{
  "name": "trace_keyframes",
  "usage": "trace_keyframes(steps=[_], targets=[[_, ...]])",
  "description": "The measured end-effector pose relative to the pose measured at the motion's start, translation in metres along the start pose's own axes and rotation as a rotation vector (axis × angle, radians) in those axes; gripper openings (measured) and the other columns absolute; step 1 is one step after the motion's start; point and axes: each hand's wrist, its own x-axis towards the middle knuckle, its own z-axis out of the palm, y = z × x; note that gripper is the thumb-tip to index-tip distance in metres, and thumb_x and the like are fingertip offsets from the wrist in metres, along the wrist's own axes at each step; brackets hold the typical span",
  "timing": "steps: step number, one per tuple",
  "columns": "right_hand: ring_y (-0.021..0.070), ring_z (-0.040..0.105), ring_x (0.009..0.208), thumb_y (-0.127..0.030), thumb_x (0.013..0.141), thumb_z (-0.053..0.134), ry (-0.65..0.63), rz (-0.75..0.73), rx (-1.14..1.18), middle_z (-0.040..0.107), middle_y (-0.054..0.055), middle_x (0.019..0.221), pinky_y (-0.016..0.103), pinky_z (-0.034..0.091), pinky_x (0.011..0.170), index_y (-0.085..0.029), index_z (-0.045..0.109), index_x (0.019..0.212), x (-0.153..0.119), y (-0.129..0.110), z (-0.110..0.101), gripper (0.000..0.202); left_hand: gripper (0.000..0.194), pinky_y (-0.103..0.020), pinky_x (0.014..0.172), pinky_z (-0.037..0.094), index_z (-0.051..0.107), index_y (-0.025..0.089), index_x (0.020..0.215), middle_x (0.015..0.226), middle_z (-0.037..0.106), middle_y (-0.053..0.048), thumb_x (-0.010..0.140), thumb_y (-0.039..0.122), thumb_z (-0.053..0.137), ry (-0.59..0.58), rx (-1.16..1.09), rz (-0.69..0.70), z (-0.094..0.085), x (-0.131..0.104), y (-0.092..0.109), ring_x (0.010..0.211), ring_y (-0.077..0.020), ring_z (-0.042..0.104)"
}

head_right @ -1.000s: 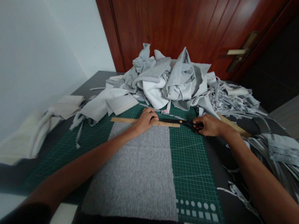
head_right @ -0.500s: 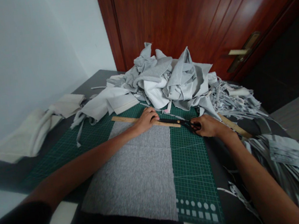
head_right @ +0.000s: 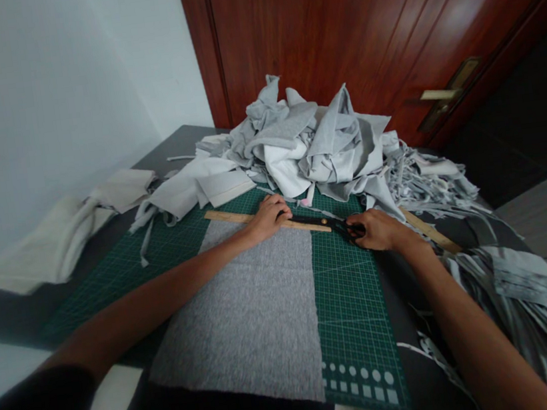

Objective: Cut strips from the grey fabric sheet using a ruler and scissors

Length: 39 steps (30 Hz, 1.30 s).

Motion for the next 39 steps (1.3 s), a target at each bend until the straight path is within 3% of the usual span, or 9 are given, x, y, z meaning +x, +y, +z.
trace_keyframes(steps=[16, 39], targets=[[0.0172, 0.050, 0.057, -0.030, 0.070, 0.065, -0.009, -0.027, 0.056, 0.056, -0.001, 0.059, 0.033, 0.034, 0.061, -0.025, 0.054, 0.067, 0.002, -0.003, -0.004, 0.013, 0.017, -0.042, 0.103, 0.044, 0.076, 0.016, 0.084, 0.103, 0.067, -0.010, 0.099, 0.019, 0.067, -0.016, 0.009, -0.036, -0.002, 0.001, 0.004, 0.106, -0.0256, 0.060], [0.0182, 0.056, 0.059, -0.034, 0.071, 0.063, 0.001, 0.001, 0.002, 0.062, 0.000, 0.063, 0.031, 0.037, 0.059, -0.025, 0.056, 0.071, 0.001, -0.011, -0.001, 0.011, 0.017, -0.042, 0.101, 0.046, 0.076, 0.018, 0.084, 0.102, 0.071, -0.008, 0.098, 0.020, 0.067, 0.022, 0.029, -0.008, 0.003, 0.003, 0.002, 0.103, -0.0245, 0.063]])
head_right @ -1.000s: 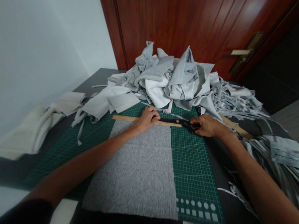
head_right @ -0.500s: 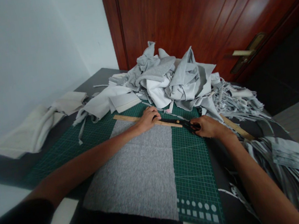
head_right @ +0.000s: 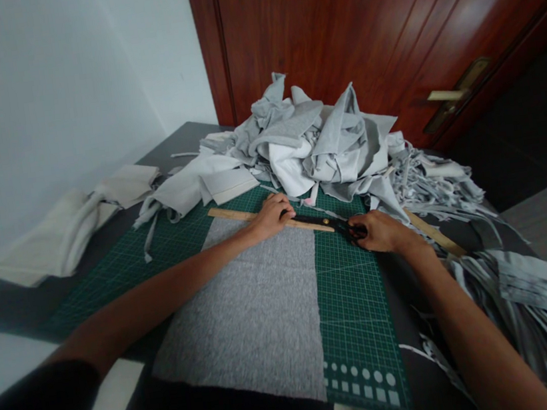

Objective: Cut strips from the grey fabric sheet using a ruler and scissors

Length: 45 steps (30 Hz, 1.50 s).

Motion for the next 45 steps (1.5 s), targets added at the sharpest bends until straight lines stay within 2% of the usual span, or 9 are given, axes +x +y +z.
trace_keyframes(steps=[7, 18, 24, 29, 33, 37, 39, 41, 45], targets=[[0.0173, 0.055, 0.057, -0.034, 0.072, 0.063, 0.010, -0.013, -0.046, 0.063, 0.001, 0.063, 0.031, 0.035, 0.060, -0.024, 0.056, 0.070, 0.001, 0.000, 0.000, 0.012, 0.016, -0.042, 0.101, 0.045, 0.077, 0.017, 0.086, 0.103, 0.071, -0.009, 0.098, 0.019, 0.067, -0.002, 0.020, 0.007, 0.002, 0.000, -0.002, 0.104, -0.0248, 0.063], [0.0186, 0.059, 0.061, -0.034, 0.073, 0.063, -0.019, -0.010, -0.026, 0.067, 0.001, 0.065, 0.031, 0.037, 0.061, -0.024, 0.066, 0.077, 0.002, 0.001, -0.003, 0.011, 0.017, -0.044, 0.102, 0.045, 0.078, 0.018, 0.088, 0.106, 0.070, -0.009, 0.100, 0.023, 0.067, -0.014, 0.013, -0.020, 0.003, 0.000, -0.003, 0.107, -0.0257, 0.061], [0.0205, 0.063, 0.064, -0.034, 0.073, 0.063, -0.018, 0.011, -0.010, 0.071, 0.003, 0.070, 0.032, 0.039, 0.064, -0.024, 0.067, 0.079, 0.002, -0.003, -0.003, 0.012, 0.023, -0.043, 0.102, 0.048, 0.074, 0.018, 0.088, 0.097, 0.069, -0.008, 0.104, 0.028, 0.060, 0.032, -0.057, -0.039, 0.002, 0.006, -0.007, 0.103, -0.0244, 0.063], [0.0191, 0.059, 0.061, -0.033, 0.072, 0.063, -0.004, 0.017, 0.019, 0.066, 0.001, 0.065, 0.031, 0.037, 0.061, -0.024, 0.064, 0.075, 0.001, -0.005, -0.002, 0.009, 0.037, -0.036, 0.090, 0.051, 0.060, 0.021, 0.083, 0.087, 0.065, -0.005, 0.111, 0.038, 0.043, 0.089, -0.218, -0.149, -0.005, 0.008, -0.014, 0.089, -0.0214, 0.062], [0.0176, 0.055, 0.059, -0.034, 0.071, 0.065, 0.000, 0.006, 0.055, 0.064, 0.001, 0.065, 0.031, 0.037, 0.059, -0.024, 0.059, 0.070, -0.001, -0.004, -0.001, 0.011, 0.038, -0.032, 0.087, 0.052, 0.046, 0.022, 0.076, 0.083, 0.063, -0.002, 0.111, 0.037, 0.043, 0.108, -0.437, -0.308, -0.009, 0.011, -0.017, 0.086, -0.0186, 0.062], [0.0171, 0.054, 0.059, -0.033, 0.069, 0.066, 0.015, 0.010, 0.068, 0.064, 0.000, 0.065, 0.030, 0.037, 0.059, -0.024, 0.059, 0.070, -0.002, -0.003, 0.001, 0.011, 0.034, -0.031, 0.088, 0.052, 0.052, 0.021, 0.082, 0.088, 0.067, -0.003, 0.111, 0.035, 0.042, 0.073, -0.549, -0.428, -0.019, 0.013, -0.016, 0.089, -0.0180, 0.063], [0.0173, 0.055, 0.059, -0.033, 0.069, 0.066, 0.009, 0.017, 0.065, 0.064, 0.000, 0.065, 0.030, 0.037, 0.059, -0.024, 0.060, 0.071, -0.001, -0.002, 0.002, 0.011, 0.032, -0.031, 0.084, 0.052, 0.057, 0.020, 0.086, 0.088, 0.067, -0.003, 0.110, 0.035, 0.042, 0.025, -0.512, -0.407, -0.029, 0.015, -0.018, 0.086, -0.0182, 0.063], [0.0176, 0.055, 0.060, -0.033, 0.069, 0.065, 0.000, 0.016, 0.066, 0.064, 0.000, 0.065, 0.031, 0.037, 0.059, -0.024, 0.060, 0.071, -0.001, -0.002, 0.002, 0.011, 0.025, -0.031, 0.083, 0.051, 0.059, 0.020, 0.086, 0.087, 0.067, -0.003, 0.106, 0.030, 0.048, 0.022, -0.392, -0.321, -0.041, 0.017, -0.025, 0.084, -0.0185, 0.062], [0.0180, 0.056, 0.061, -0.035, 0.069, 0.064, 0.012, 0.009, 0.082, 0.064, 0.001, 0.067, 0.031, 0.039, 0.060, -0.024, 0.061, 0.072, 0.000, 0.000, 0.003, 0.012, 0.016, -0.036, 0.097, 0.050, 0.069, 0.018, 0.088, 0.095, 0.071, -0.006, 0.091, 0.010, 0.055, 0.058, -0.068, -0.106, -0.062, 0.022, -0.042, 0.097, -0.0219, 0.063]])
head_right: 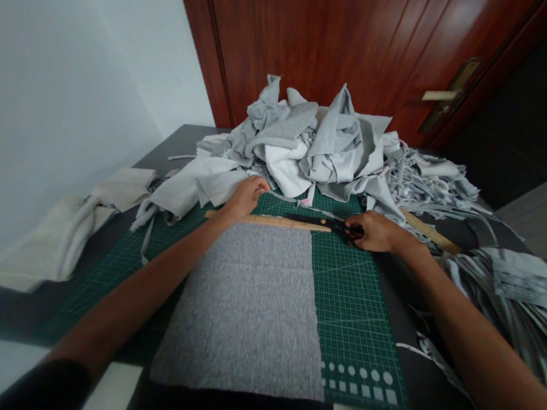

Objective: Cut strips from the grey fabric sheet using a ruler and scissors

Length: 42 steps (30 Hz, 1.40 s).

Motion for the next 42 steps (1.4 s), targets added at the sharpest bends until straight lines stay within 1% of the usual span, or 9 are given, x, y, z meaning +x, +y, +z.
trace_keyframes(steps=[4, 9, 13, 17, 21, 26, 31, 34, 42], targets=[[0.0170, 0.053, 0.060, -0.033, 0.069, 0.064, 0.028, -0.011, 0.034, 0.059, -0.001, 0.063, 0.030, 0.038, 0.058, -0.024, 0.058, 0.069, 0.000, 0.003, 0.000, 0.012, 0.021, -0.039, 0.103, 0.047, 0.078, 0.019, 0.092, 0.103, 0.073, -0.008, 0.082, 0.006, 0.064, -0.086, 0.134, 0.102, -0.008, 0.003, -0.006, 0.105, -0.0241, 0.064], [0.0164, 0.052, 0.060, -0.032, 0.070, 0.065, 0.026, -0.028, 0.068, 0.058, -0.002, 0.062, 0.029, 0.038, 0.058, -0.023, 0.058, 0.068, 0.000, 0.003, -0.001, 0.012, 0.012, -0.030, 0.075, 0.047, 0.079, 0.019, 0.079, 0.079, 0.073, -0.003, 0.084, 0.013, 0.069, -0.406, 0.025, 0.078, 0.006, -0.004, 0.005, 0.072, -0.0159, 0.063], [0.0159, 0.050, 0.059, -0.032, 0.070, 0.065, 0.026, -0.036, 0.090, 0.057, -0.002, 0.063, 0.028, 0.037, 0.057, -0.023, 0.056, 0.068, -0.001, 0.004, 0.000, 0.012, 0.011, -0.029, 0.073, 0.045, 0.078, 0.019, 0.076, 0.074, 0.073, -0.002, 0.082, 0.015, 0.070, -0.343, 0.004, 0.119, 0.015, -0.014, 0.018, 0.070, -0.0155, 0.063], [0.0161, 0.051, 0.060, -0.033, 0.069, 0.065, 0.015, -0.021, 0.105, 0.058, -0.001, 0.065, 0.028, 0.038, 0.058, -0.023, 0.057, 0.069, -0.001, 0.007, 0.001, 0.013, 0.010, -0.030, 0.070, 0.045, 0.077, 0.018, 0.071, 0.071, 0.073, -0.002, 0.078, 0.015, 0.070, -0.375, -0.013, 0.137, 0.012, -0.016, 0.025, 0.067, -0.0154, 0.063], [0.0158, 0.051, 0.061, -0.032, 0.069, 0.065, 0.026, -0.022, 0.102, 0.057, -0.002, 0.065, 0.028, 0.039, 0.058, -0.023, 0.057, 0.069, -0.002, 0.008, 0.001, 0.012, 0.011, -0.030, 0.069, 0.046, 0.075, 0.019, 0.071, 0.070, 0.071, -0.002, 0.078, 0.015, 0.068, -0.393, -0.014, 0.117, 0.013, -0.018, 0.023, 0.066, -0.0157, 0.062], [0.0159, 0.051, 0.061, -0.032, 0.069, 0.064, 0.028, -0.025, 0.115, 0.057, -0.002, 0.065, 0.028, 0.038, 0.058, -0.023, 0.057, 0.069, -0.002, 0.007, 0.000, 0.012, 0.008, -0.032, 0.077, 0.048, 0.073, 0.020, 0.075, 0.074, 0.069, -0.003, 0.082, 0.019, 0.069, -0.291, -0.030, 0.080, 0.022, -0.023, 0.019, 0.076, -0.0180, 0.064], [0.0159, 0.050, 0.061, -0.034, 0.069, 0.064, 0.021, -0.010, 0.135, 0.059, -0.001, 0.065, 0.029, 0.038, 0.058, -0.023, 0.059, 0.071, -0.002, 0.002, 0.000, 0.012, 0.009, -0.031, 0.071, 0.046, 0.070, 0.020, 0.073, 0.075, 0.069, -0.003, 0.081, 0.020, 0.069, -0.329, 0.009, 0.075, 0.024, -0.023, 0.019, 0.073, -0.0170, 0.062], [0.0158, 0.050, 0.061, -0.033, 0.071, 0.065, 0.028, -0.025, 0.142, 0.058, -0.001, 0.066, 0.029, 0.039, 0.059, -0.022, 0.059, 0.071, -0.002, 0.000, -0.001, 0.012, 0.011, -0.031, 0.070, 0.046, 0.070, 0.020, 0.074, 0.077, 0.070, -0.004, 0.083, 0.019, 0.066, -0.291, 0.005, 0.070, 0.025, -0.022, 0.018, 0.074, -0.0172, 0.062], [0.0159, 0.050, 0.063, -0.032, 0.070, 0.064, 0.012, -0.028, 0.133, 0.055, -0.001, 0.066, 0.029, 0.038, 0.059, -0.022, 0.057, 0.068, -0.002, 0.005, -0.001, 0.013, 0.018, -0.034, 0.081, 0.049, 0.064, 0.022, 0.073, 0.080, 0.064, -0.006, 0.090, 0.019, 0.058, -0.224, -0.052, 0.116, 0.036, -0.027, 0.023, 0.083, -0.0204, 0.060]])
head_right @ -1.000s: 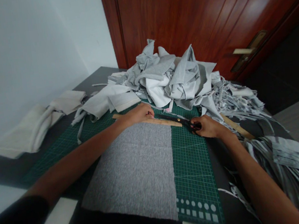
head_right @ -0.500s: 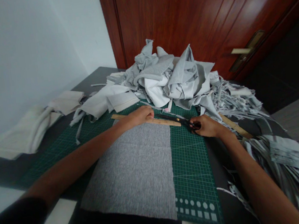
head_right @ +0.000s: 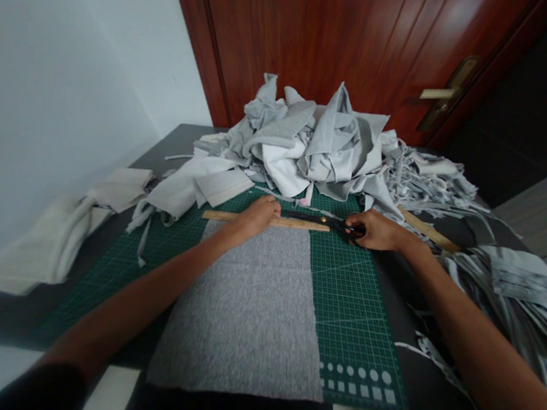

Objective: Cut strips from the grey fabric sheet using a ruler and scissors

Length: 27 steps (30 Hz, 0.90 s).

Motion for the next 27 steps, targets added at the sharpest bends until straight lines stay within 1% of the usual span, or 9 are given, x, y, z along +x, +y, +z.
trace_keyframes(steps=[3, 6, 10, 13, 17, 21, 27], targets=[[0.0161, 0.051, 0.063, -0.032, 0.069, 0.065, -0.009, 0.012, 0.015, 0.056, -0.001, 0.066, 0.029, 0.038, 0.059, -0.022, 0.058, 0.070, -0.001, 0.005, 0.000, 0.012, 0.024, -0.035, 0.088, 0.049, 0.063, 0.022, 0.077, 0.082, 0.063, -0.007, 0.096, 0.017, 0.049, 0.011, -0.001, 0.011, 0.004, -0.007, 0.002, 0.089, -0.0218, 0.059], [0.0167, 0.053, 0.064, -0.033, 0.069, 0.065, -0.017, 0.024, 0.019, 0.058, -0.002, 0.067, 0.029, 0.039, 0.059, -0.023, 0.058, 0.072, -0.002, 0.010, 0.000, 0.012, 0.026, -0.035, 0.089, 0.049, 0.060, 0.021, 0.079, 0.089, 0.062, -0.008, 0.098, 0.013, 0.044, 0.032, 0.056, -0.029, 0.007, -0.013, 0.001, 0.089, -0.0217, 0.058], [0.0172, 0.055, 0.063, -0.033, 0.068, 0.065, -0.042, 0.039, -0.038, 0.060, -0.002, 0.066, 0.029, 0.039, 0.060, -0.024, 0.061, 0.074, -0.002, 0.008, -0.003, 0.012, 0.024, -0.037, 0.092, 0.049, 0.059, 0.020, 0.083, 0.096, 0.062, -0.009, 0.101, 0.016, 0.045, 0.043, 0.071, -0.036, 0.010, -0.017, -0.002, 0.093, -0.0227, 0.059], [0.0171, 0.055, 0.061, -0.033, 0.067, 0.066, -0.058, 0.062, -0.088, 0.062, -0.001, 0.065, 0.030, 0.039, 0.060, -0.024, 0.062, 0.074, -0.001, 0.001, -0.006, 0.012, 0.020, -0.036, 0.092, 0.050, 0.058, 0.020, 0.087, 0.100, 0.061, -0.009, 0.101, 0.013, 0.046, 0.054, 0.080, -0.025, 0.012, -0.017, -0.003, 0.097, -0.0227, 0.060], [0.0173, 0.055, 0.061, -0.034, 0.067, 0.067, -0.071, 0.075, -0.116, 0.060, -0.001, 0.063, 0.030, 0.037, 0.060, -0.024, 0.060, 0.072, 0.001, -0.005, -0.004, 0.014, 0.017, -0.036, 0.091, 0.052, 0.056, 0.020, 0.089, 0.100, 0.060, -0.007, 0.101, 0.011, 0.047, 0.075, 0.089, -0.021, 0.014, -0.017, -0.004, 0.096, -0.0219, 0.059], [0.0182, 0.056, 0.062, -0.034, 0.068, 0.065, -0.066, 0.065, -0.115, 0.061, -0.001, 0.065, 0.031, 0.037, 0.059, -0.024, 0.059, 0.071, 0.004, -0.008, 0.001, 0.012, 0.019, -0.038, 0.090, 0.052, 0.057, 0.020, 0.087, 0.097, 0.058, -0.008, 0.101, 0.012, 0.047, 0.102, 0.067, 0.004, 0.016, -0.017, -0.006, 0.094, -0.0226, 0.058], [0.0184, 0.055, 0.061, -0.033, 0.068, 0.065, -0.046, 0.061, -0.113, 0.062, 0.000, 0.065, 0.031, 0.037, 0.059, -0.024, 0.060, 0.071, 0.009, -0.010, 0.005, 0.011, 0.020, -0.043, 0.095, 0.050, 0.061, 0.020, 0.085, 0.096, 0.057, -0.009, 0.100, 0.015, 0.048, 0.167, 0.079, 0.034, 0.019, -0.016, -0.009, 0.098, -0.0254, 0.056]])
